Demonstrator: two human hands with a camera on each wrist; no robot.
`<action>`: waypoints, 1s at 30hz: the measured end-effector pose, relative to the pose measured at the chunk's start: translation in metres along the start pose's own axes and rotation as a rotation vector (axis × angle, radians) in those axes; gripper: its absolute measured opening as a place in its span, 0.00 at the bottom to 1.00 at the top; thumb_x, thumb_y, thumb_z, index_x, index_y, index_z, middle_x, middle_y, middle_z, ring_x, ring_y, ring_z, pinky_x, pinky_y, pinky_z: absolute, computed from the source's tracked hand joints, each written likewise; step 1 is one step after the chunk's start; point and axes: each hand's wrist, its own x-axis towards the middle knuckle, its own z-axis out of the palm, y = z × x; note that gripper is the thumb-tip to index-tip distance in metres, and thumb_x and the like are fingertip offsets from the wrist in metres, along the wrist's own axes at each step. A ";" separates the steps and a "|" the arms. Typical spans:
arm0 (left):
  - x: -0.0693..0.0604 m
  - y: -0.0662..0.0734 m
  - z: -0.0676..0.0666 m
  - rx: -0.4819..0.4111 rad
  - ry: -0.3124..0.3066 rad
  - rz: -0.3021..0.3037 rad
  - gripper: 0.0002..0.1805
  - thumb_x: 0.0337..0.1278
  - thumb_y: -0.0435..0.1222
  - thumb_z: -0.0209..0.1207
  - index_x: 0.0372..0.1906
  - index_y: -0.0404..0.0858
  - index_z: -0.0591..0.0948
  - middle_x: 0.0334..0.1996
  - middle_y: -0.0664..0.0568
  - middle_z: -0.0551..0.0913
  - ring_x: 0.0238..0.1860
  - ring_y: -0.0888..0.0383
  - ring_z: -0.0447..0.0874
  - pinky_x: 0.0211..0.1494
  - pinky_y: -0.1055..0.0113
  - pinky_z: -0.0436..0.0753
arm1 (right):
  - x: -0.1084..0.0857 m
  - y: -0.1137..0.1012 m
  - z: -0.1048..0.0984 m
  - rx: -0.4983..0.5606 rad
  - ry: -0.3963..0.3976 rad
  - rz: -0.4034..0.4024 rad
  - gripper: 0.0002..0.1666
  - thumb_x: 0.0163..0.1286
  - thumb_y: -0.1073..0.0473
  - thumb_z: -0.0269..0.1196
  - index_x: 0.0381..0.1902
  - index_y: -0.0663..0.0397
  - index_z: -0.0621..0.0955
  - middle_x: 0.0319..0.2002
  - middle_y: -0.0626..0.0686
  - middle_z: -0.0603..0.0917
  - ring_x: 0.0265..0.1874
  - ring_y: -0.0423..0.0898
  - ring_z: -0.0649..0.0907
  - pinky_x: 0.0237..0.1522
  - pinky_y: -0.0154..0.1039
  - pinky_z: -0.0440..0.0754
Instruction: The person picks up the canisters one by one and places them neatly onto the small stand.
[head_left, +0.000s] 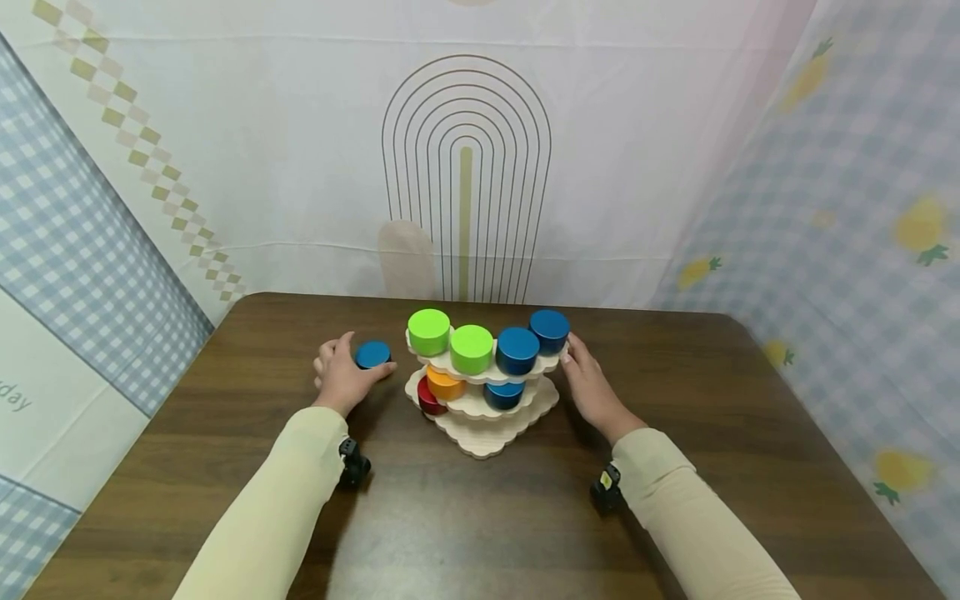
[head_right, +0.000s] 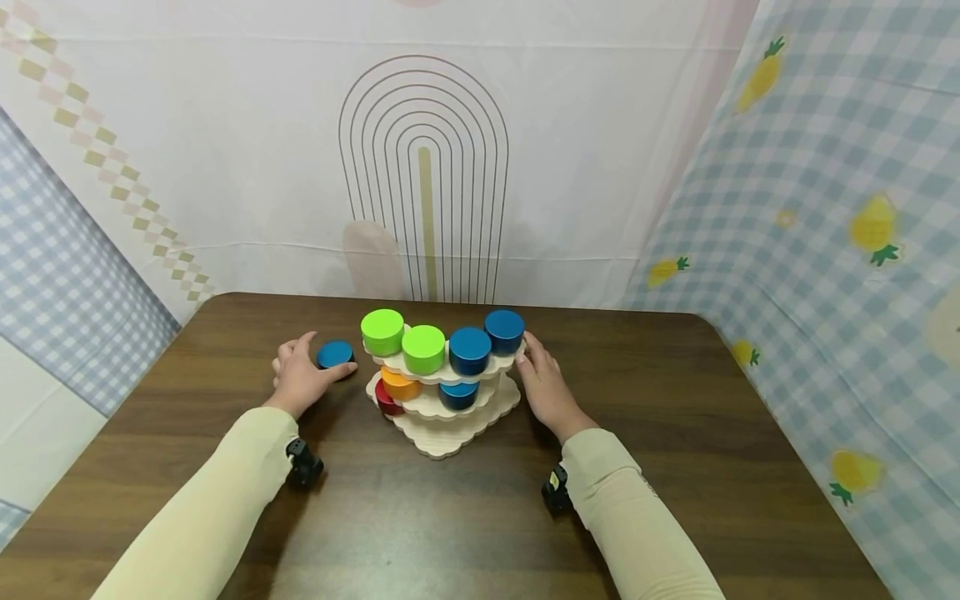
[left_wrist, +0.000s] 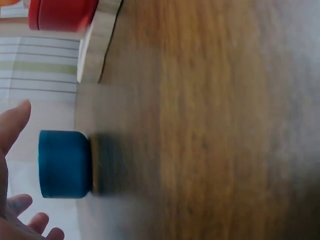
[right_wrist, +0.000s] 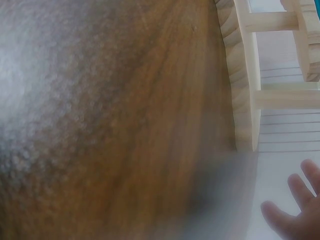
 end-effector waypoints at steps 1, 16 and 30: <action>0.001 -0.001 0.000 0.005 -0.011 -0.006 0.53 0.50 0.51 0.68 0.75 0.37 0.53 0.68 0.32 0.50 0.66 0.35 0.45 0.62 0.36 0.54 | 0.000 0.000 0.000 0.001 -0.001 -0.001 0.30 0.81 0.60 0.35 0.75 0.65 0.47 0.73 0.69 0.52 0.72 0.65 0.54 0.68 0.63 0.53; 0.017 -0.018 0.005 0.059 -0.097 -0.030 0.54 0.49 0.52 0.67 0.75 0.36 0.52 0.69 0.29 0.53 0.66 0.32 0.49 0.62 0.34 0.51 | 0.002 0.006 0.001 0.005 0.014 -0.038 0.30 0.81 0.60 0.37 0.75 0.65 0.49 0.73 0.68 0.54 0.72 0.65 0.55 0.68 0.63 0.54; 0.017 -0.018 0.009 0.094 -0.100 0.009 0.43 0.53 0.50 0.64 0.69 0.34 0.63 0.64 0.29 0.61 0.61 0.31 0.53 0.56 0.34 0.52 | 0.017 0.050 0.008 -0.020 0.038 -0.048 0.31 0.81 0.51 0.36 0.76 0.54 0.49 0.74 0.63 0.54 0.72 0.62 0.55 0.67 0.64 0.54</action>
